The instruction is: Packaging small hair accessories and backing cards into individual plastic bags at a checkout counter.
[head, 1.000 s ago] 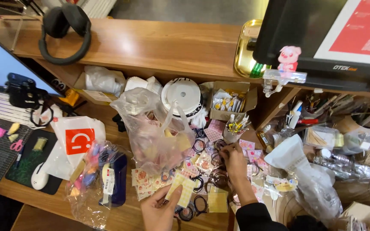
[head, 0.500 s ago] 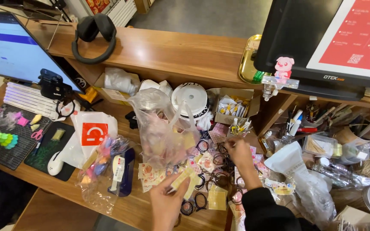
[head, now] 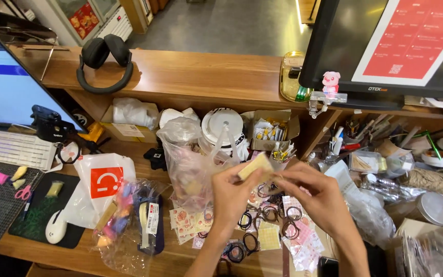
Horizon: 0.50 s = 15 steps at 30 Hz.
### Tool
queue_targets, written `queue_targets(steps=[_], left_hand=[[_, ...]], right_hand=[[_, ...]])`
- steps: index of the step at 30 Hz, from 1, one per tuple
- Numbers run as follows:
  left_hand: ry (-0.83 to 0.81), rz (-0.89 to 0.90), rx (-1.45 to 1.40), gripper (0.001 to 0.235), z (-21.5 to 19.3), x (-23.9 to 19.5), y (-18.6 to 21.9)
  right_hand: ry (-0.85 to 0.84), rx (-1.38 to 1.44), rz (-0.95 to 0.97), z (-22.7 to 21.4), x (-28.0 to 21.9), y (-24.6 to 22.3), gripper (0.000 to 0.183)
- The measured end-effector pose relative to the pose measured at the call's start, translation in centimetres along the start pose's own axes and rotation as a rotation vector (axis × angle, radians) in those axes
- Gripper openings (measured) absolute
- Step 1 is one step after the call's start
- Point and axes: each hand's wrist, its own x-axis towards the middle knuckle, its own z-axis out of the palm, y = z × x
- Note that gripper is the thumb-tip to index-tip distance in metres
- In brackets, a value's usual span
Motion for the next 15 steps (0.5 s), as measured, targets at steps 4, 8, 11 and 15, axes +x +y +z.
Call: queue_targets(steps=[4,8,11,15], left_hand=[[-0.179,0.192,-0.082,0.027,0.7,0.4,-0.4],[-0.167,0.21,-0.192,0.032,0.6,0.2,0.8],[-0.154,0.258,-0.206,0.029,0.6,0.0,1.0],[-0.141,0.249,-0.194,0.032,0.3,-0.4,1.2]], right_hand=[[0.201,-0.075,0.003,2.3,0.2,-1.1,0.031],[0.377,-0.135,-0.166,2.9,0.6,-0.4,0.024],[0.391,-0.254,-0.26,2.7,0.8,0.2,0.029],[0.384,-0.354,-0.459,2.7,1.0,0.7,0.027]])
